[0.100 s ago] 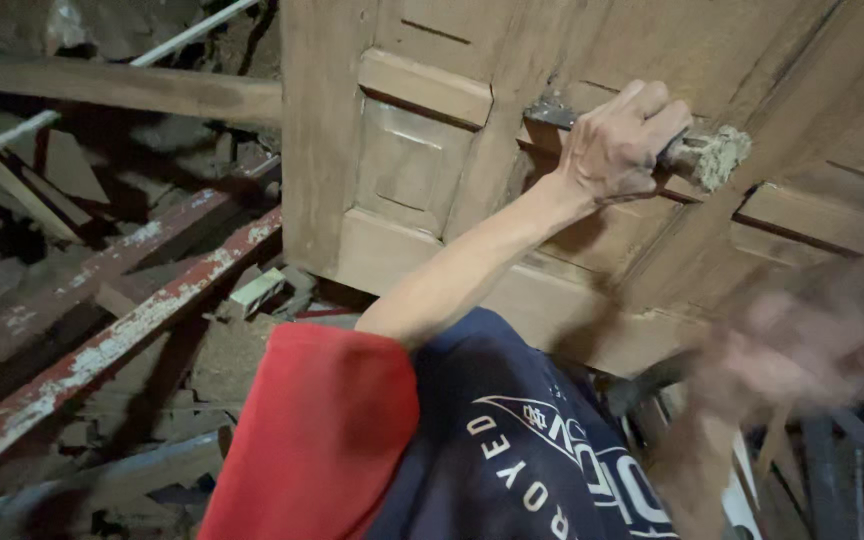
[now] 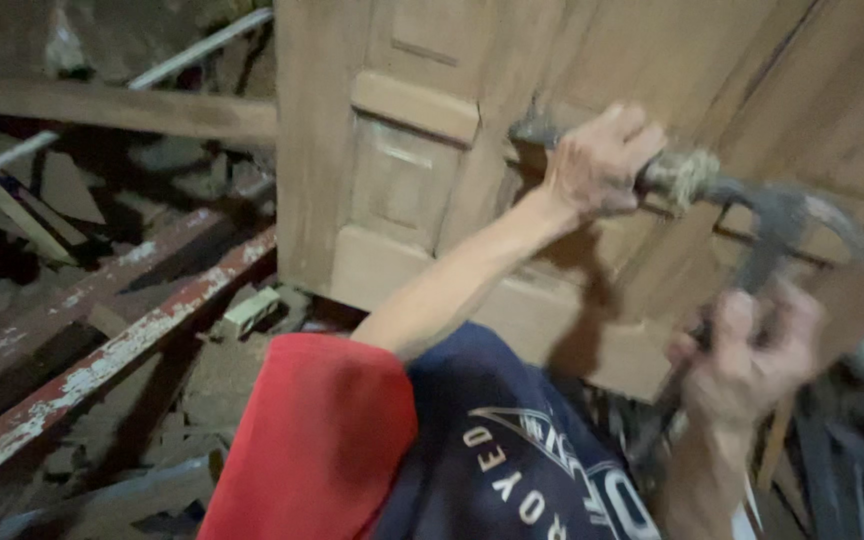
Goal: The person repairs a wooden door by hammering nails into the frame, sanding the surface with a power sander, and fitting a small wooden piece into a groove. The door is repositioned on the workbench during the process.
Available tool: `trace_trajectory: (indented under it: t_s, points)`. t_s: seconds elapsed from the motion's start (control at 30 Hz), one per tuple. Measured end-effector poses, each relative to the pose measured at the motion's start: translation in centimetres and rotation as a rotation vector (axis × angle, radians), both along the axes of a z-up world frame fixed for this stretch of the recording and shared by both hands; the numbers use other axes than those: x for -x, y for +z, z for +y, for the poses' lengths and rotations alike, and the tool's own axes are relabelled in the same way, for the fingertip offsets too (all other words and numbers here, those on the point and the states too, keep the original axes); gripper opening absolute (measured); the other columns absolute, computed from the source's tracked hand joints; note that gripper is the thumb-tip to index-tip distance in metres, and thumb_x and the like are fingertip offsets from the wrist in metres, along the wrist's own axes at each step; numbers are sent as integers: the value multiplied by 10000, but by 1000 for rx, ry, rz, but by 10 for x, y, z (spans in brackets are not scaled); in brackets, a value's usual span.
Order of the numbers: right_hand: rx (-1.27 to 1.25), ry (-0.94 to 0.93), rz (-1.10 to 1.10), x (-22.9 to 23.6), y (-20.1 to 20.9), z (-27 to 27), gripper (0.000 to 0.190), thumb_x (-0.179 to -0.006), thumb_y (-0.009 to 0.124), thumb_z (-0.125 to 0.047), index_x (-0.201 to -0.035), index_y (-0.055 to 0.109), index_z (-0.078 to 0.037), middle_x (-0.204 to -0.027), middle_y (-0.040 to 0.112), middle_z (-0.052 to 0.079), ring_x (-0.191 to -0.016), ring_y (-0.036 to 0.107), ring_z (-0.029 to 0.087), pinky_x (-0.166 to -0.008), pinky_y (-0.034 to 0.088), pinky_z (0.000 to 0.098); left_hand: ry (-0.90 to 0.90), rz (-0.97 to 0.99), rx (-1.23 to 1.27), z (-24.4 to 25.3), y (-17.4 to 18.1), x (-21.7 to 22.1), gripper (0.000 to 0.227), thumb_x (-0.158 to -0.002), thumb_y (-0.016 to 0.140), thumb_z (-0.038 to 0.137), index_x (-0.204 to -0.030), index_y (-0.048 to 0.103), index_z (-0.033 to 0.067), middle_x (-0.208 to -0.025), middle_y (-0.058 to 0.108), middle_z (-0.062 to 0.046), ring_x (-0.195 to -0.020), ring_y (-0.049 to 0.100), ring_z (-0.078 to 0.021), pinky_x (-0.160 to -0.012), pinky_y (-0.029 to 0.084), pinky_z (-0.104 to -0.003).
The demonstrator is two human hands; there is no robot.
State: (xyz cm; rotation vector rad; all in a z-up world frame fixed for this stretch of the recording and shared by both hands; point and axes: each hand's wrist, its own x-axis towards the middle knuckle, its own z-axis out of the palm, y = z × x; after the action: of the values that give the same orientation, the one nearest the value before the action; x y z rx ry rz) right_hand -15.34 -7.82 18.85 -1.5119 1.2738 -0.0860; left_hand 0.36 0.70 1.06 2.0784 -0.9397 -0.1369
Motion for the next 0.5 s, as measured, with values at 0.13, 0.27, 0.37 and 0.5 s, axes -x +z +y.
trace_trajectory:
  t_s: [0.13,0.27,0.37,0.5]
  points:
    - [-99,8,-119,14,2,-13,484,-1077,630,-352,-1424,473,-53,-965,579,93,-755,575,224,-575,473,389,73,78,77,-7,6,-3,270,-776,708,119,-1022,608,168,-941,559,-16,-925,641,-241,-726,577,-385]
    - [-142,5,-163,21,0,-19,382,-1129,618,-247,-1414,466,-42,-899,567,86,-697,560,181,-566,460,345,81,41,83,-8,10,-9,239,-802,744,125,-1006,625,163,-939,570,-37,-939,644,-252,-738,570,-405]
    - [-166,-35,-185,30,-4,-20,311,-1168,609,-168,-1406,461,-34,-850,557,81,-654,549,149,-560,450,312,167,-17,163,-6,6,-13,244,-769,770,139,-970,636,168,-934,613,-41,-917,648,-259,-734,567,-404]
    - [-230,-73,-232,43,-19,-21,304,-1166,591,-137,-1410,431,-55,-820,552,72,-611,526,141,-524,440,294,566,169,112,14,-12,-32,319,-743,817,174,-1011,647,144,-942,641,-58,-897,666,-258,-746,574,-396]
